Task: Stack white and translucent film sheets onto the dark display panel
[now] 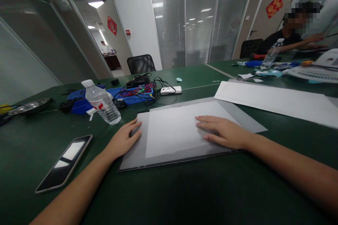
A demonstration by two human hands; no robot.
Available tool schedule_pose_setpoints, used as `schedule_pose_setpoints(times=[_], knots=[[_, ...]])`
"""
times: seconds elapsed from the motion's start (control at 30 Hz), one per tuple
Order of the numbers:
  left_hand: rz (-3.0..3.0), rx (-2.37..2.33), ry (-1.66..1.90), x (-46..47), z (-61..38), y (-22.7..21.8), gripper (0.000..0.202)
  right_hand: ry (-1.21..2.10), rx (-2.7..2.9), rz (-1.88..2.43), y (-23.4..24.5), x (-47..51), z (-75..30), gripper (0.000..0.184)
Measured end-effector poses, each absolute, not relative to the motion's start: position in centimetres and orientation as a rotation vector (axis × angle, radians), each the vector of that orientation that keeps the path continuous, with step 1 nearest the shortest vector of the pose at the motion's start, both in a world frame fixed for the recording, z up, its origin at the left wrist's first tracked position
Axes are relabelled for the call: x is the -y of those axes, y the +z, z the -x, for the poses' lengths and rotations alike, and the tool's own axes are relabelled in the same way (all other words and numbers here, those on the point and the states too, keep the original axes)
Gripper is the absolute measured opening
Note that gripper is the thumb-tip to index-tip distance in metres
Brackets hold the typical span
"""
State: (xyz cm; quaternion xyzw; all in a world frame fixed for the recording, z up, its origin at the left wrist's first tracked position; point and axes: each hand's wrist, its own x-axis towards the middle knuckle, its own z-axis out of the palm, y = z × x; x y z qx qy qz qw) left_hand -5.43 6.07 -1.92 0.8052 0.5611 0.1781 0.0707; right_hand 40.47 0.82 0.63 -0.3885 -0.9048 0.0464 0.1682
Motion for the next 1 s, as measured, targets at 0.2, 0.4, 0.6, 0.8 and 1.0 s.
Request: schedule_pose_setpoints(times=[0.2, 0.4, 0.6, 0.8, 1.0], knots=[[-2.393, -1.664, 0.547, -6.2, 5.6, -2.1, 0.076, -0.167, 2.472, 1.358, 1.0, -2.6, -44.9, 0.045], [-2.405, -1.588, 0.626, -6.1, 5.7, -2.4, 0.076, -0.143, 2.62, 1.139, 1.0, -2.1, -44.5, 0.039], [-2.433, -1.553, 0.628, -5.9, 5.8, -2.2, 0.072, -0.166, 2.713, 0.864, 1.1, -1.1, -41.3, 0.032], [-2.416, -1.52, 0.618, -6.1, 5.9, -2.0, 0.068, -0.123, 2.74, 0.743, 0.8, -1.1, -41.5, 0.033], [-2.416, -1.518, 0.623, -6.0, 5.6, -1.9, 0.062, -0.258, 2.403, 1.303, 0.1, -3.3, -45.2, 0.038]])
